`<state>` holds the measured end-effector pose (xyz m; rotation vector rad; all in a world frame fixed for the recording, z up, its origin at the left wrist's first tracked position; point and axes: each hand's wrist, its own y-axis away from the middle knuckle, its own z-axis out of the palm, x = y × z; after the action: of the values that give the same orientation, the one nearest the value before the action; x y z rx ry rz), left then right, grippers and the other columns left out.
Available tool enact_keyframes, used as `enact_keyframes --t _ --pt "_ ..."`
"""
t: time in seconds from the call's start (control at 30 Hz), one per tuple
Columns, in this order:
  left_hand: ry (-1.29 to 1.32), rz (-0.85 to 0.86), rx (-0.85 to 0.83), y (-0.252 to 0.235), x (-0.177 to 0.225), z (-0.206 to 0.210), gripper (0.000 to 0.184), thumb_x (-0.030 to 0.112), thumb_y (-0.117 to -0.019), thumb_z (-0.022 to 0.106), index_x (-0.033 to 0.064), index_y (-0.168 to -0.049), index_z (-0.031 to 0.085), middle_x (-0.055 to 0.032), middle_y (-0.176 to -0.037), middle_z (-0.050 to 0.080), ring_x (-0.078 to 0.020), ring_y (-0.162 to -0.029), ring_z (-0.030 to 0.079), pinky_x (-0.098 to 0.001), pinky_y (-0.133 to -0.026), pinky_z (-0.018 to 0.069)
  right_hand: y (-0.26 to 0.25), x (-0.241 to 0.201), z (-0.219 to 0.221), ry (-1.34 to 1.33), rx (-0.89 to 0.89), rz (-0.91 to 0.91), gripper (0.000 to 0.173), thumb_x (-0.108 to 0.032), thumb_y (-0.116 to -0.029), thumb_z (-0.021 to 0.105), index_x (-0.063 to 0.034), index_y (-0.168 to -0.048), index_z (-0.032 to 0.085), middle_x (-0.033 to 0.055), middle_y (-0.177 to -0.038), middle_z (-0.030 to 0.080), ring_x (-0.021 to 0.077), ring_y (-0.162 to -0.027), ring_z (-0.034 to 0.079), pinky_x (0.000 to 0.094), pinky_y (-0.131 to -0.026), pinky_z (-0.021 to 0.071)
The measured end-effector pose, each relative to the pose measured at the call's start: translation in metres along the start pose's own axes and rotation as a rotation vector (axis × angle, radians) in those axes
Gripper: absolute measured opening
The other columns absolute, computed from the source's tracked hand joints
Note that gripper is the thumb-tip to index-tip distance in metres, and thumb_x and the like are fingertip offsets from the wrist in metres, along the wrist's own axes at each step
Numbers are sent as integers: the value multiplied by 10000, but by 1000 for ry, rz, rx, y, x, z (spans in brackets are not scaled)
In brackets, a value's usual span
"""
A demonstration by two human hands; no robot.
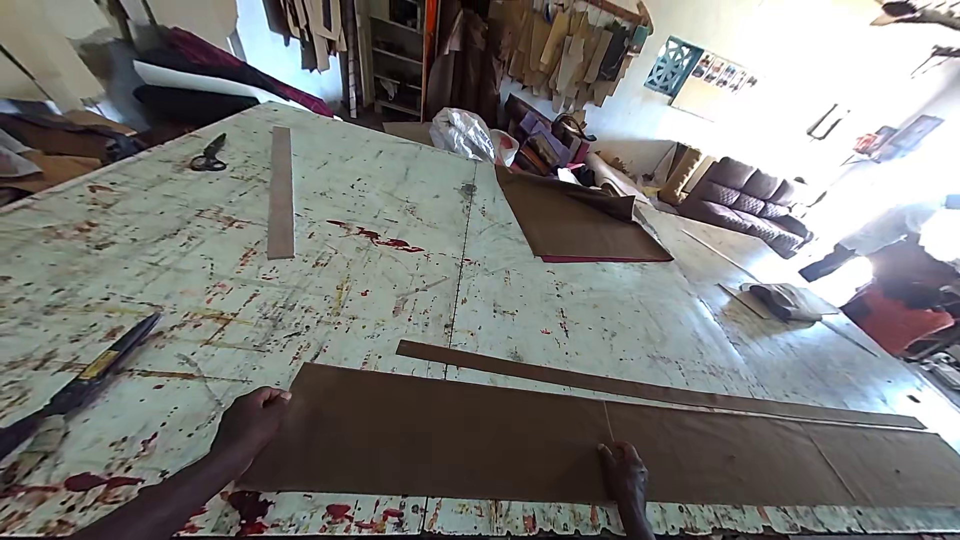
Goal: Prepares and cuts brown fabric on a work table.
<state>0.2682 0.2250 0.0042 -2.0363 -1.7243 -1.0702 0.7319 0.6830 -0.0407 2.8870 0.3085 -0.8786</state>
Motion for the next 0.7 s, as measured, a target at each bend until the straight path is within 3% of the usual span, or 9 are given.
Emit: enact_keyframes --t 0.23,0.37,0.7 --pt "49 32 39 -5 -8 0 152 118 -1002 648 1 -1083 702 -207 -1032 695 -362 -981 653 -603 -890 492 2 4 3 -24 33 -39 301 -261 -981 694 -29 -1172 710 193 -1076 723 361 -1040 685 590 -926 512" --pt "92 -26 32 -8 -11 1 239 130 -997 659 5 -1200 658 -205 -1095 697 -356 -1021 661 -596 -915 498 3 6 4 -32 48 -42 259 -227 -994 670 -32 -1158 721 185 -1076 726 352 -1038 686 591 -933 509" --pt "51 -27 7 -13 -10 -2 219 151 -963 716 5 -1124 692 -202 -1064 699 -353 -998 658 -597 -904 496 4 5 5 -64 51 -34 274 -212 -973 695 -36 -1182 717 183 -1099 723 347 -1055 681 587 -936 511"
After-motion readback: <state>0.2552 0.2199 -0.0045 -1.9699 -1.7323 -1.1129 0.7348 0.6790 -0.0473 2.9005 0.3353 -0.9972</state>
